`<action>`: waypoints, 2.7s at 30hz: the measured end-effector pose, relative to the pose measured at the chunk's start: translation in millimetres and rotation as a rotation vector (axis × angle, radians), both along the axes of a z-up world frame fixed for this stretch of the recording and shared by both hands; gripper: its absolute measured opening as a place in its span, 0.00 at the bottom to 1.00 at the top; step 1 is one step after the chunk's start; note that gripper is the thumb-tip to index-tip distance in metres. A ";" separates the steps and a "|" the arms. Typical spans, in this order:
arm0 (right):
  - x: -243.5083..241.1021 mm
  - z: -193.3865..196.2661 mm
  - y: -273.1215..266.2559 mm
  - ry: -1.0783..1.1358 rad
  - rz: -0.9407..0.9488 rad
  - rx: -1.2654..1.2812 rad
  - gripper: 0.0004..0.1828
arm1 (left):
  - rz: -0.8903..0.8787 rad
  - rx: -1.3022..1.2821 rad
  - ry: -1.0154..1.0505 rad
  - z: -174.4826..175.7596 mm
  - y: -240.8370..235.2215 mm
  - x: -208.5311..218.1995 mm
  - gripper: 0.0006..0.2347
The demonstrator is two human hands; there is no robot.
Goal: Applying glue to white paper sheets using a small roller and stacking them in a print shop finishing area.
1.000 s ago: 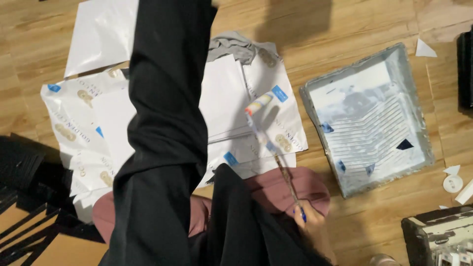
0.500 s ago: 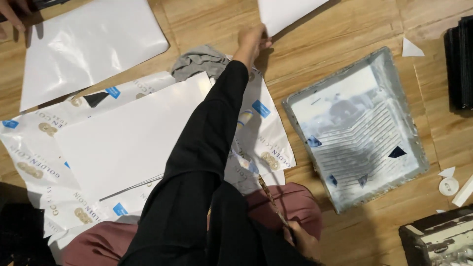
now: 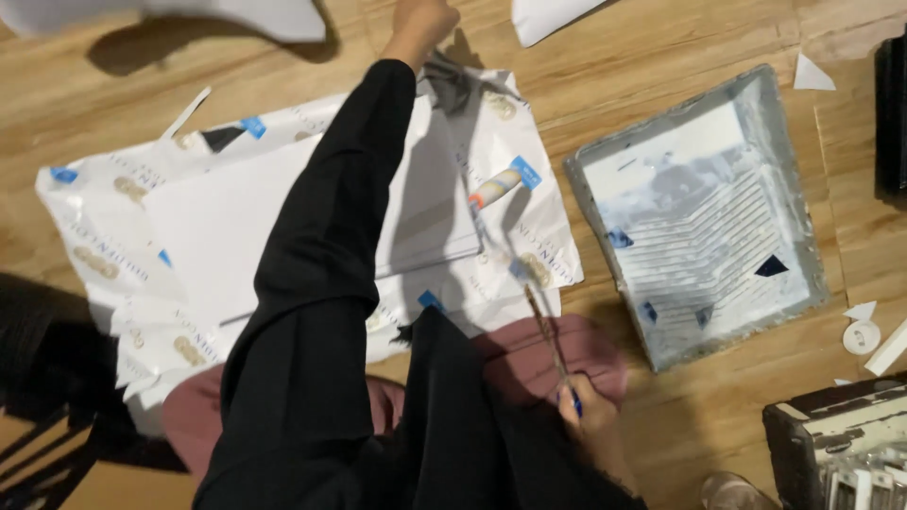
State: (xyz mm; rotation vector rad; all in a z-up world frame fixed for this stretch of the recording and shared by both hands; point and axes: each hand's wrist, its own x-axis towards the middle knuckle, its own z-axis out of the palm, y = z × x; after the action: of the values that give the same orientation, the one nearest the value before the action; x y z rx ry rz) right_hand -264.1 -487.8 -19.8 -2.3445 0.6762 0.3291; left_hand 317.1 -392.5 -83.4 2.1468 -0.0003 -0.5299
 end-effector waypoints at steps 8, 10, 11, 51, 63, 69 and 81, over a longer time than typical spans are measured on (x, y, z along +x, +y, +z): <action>6.4 45.1 -44.9 -0.138 -0.176 -0.139 0.18 | -0.089 0.275 -0.701 -29.6 258.6 -65.3 0.15; 1.2 67.9 -73.8 -0.169 -0.155 -0.242 0.12 | 0.018 0.365 -0.482 -10.1 316.7 -131.4 0.21; -0.6 78.7 -88.2 -0.205 -0.115 -0.337 0.08 | 0.135 0.464 -0.261 0.1 348.9 -163.4 0.28; 279.8 53.1 142.9 -0.361 1.404 -0.604 0.08 | 1.370 -0.172 -0.540 5.4 435.2 -285.1 0.19; 250.4 108.5 -81.5 -0.003 1.303 -1.243 0.12 | 1.574 -0.629 -0.436 28.6 420.5 -272.8 0.25; 326.5 92.7 126.1 -0.085 1.594 -0.719 0.05 | 1.779 -0.642 -0.439 46.9 431.4 -284.3 0.29; 281.5 78.5 112.0 -0.406 1.518 -0.516 0.06 | 1.908 -0.833 -0.617 9.0 444.8 -280.3 0.24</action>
State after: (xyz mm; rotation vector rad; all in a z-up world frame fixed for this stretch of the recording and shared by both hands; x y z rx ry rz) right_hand 17.4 -375.9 58.7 -2.8046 -1.4700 0.2822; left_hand 36.9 52.3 -74.4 0.6901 1.1024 1.0524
